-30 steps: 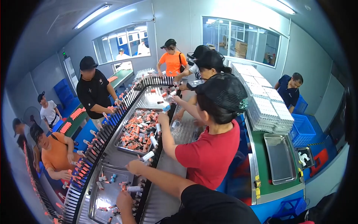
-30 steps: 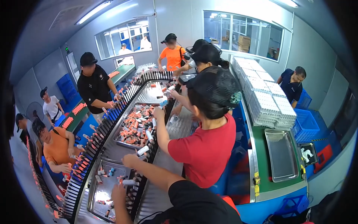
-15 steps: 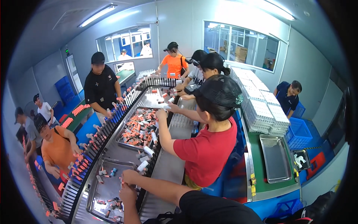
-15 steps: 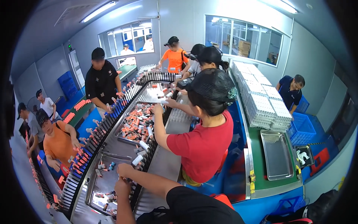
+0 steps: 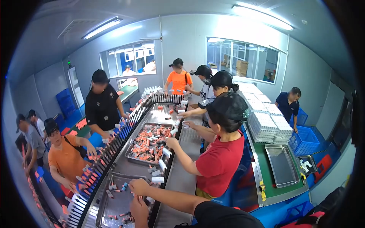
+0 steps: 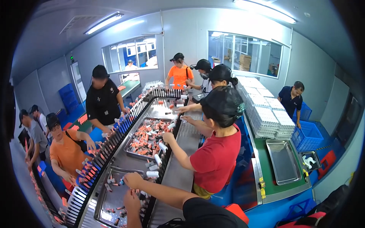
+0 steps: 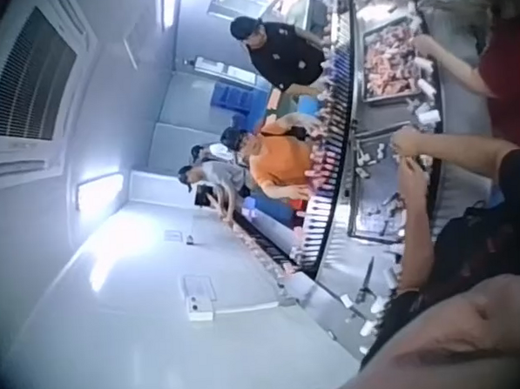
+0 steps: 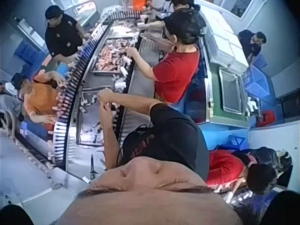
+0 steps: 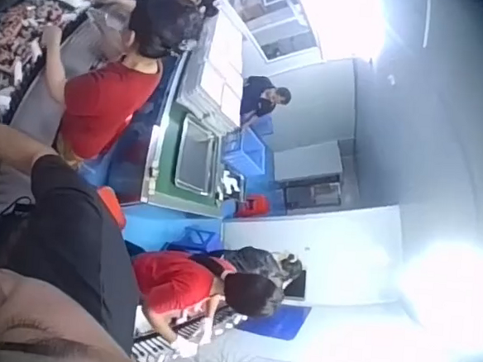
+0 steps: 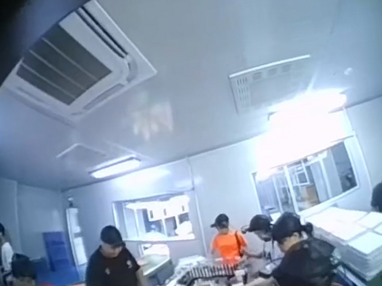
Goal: Assembling small plastic components on a factory assembly line.
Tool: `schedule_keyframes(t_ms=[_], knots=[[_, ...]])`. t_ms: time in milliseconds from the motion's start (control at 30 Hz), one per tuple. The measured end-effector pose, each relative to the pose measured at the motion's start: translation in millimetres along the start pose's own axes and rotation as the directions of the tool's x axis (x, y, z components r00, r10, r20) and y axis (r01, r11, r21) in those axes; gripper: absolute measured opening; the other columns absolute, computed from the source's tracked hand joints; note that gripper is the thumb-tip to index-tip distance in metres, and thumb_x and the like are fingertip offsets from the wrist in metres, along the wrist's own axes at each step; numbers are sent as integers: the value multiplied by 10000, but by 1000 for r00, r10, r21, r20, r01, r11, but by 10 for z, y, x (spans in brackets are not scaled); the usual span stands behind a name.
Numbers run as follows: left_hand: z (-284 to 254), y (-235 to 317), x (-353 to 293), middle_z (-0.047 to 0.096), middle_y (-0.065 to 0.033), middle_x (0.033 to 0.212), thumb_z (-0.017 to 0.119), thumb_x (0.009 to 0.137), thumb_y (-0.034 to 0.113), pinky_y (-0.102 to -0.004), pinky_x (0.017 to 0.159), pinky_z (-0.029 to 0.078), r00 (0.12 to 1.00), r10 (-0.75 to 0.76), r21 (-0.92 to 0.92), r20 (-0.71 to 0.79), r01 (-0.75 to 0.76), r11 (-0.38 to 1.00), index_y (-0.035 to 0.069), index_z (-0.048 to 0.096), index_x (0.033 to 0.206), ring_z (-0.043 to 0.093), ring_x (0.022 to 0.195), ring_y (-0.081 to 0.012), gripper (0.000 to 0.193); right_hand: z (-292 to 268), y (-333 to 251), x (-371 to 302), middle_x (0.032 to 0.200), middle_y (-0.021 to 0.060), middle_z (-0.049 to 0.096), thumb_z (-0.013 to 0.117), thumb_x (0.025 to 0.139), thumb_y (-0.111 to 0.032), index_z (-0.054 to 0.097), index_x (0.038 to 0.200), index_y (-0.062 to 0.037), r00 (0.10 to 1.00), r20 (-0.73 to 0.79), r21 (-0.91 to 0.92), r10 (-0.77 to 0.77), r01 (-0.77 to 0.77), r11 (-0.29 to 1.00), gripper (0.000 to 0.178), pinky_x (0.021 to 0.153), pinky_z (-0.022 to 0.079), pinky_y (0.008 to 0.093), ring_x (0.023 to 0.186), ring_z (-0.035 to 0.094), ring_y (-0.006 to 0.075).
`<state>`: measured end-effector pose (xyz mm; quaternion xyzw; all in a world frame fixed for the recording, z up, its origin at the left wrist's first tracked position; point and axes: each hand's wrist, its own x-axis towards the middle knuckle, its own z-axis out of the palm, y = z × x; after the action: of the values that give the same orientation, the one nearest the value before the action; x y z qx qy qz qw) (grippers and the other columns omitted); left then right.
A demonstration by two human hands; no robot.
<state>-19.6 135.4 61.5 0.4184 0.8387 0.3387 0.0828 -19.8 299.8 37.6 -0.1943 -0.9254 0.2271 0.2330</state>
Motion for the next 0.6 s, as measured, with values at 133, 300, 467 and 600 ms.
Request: schedule_keyframes(t_ms=[133,300,467,600], knots=[[269,-486,-220,679,-233,970,539,929,218,-544,808,508,991,-133,327,33,115,938,59,604,1272,649,950,-441,383,-113,-119,91,932,153,713,519,949,-293,701,892,-70,998,-45,-18,36,-36,999,293,813,508,529,914,681,381],[-149,-205,-161,675,-243,990,596,914,213,-521,822,505,990,-30,-72,-140,20,997,-8,648,1095,649,943,-423,290,163,-95,-348,972,76,709,588,922,-345,717,939,-148,893,448,-338,-53,224,914,236,879,478,476,1032,662,266],[85,-633,-376,671,-228,1094,586,940,272,-523,880,498,990,-82,199,-111,103,975,7,608,1214,640,1043,-438,382,336,-358,-108,867,106,732,625,840,-286,748,865,-130,907,404,-285,-123,252,925,200,674,562,490,840,724,320],[110,-785,-714,666,-199,1093,574,953,352,-539,946,468,974,-175,267,-144,208,941,18,579,1240,613,1100,-426,440,43,-292,-132,906,80,765,618,892,-311,783,820,-208,953,303,-350,1,110,930,207,690,569,447,857,752,233]])
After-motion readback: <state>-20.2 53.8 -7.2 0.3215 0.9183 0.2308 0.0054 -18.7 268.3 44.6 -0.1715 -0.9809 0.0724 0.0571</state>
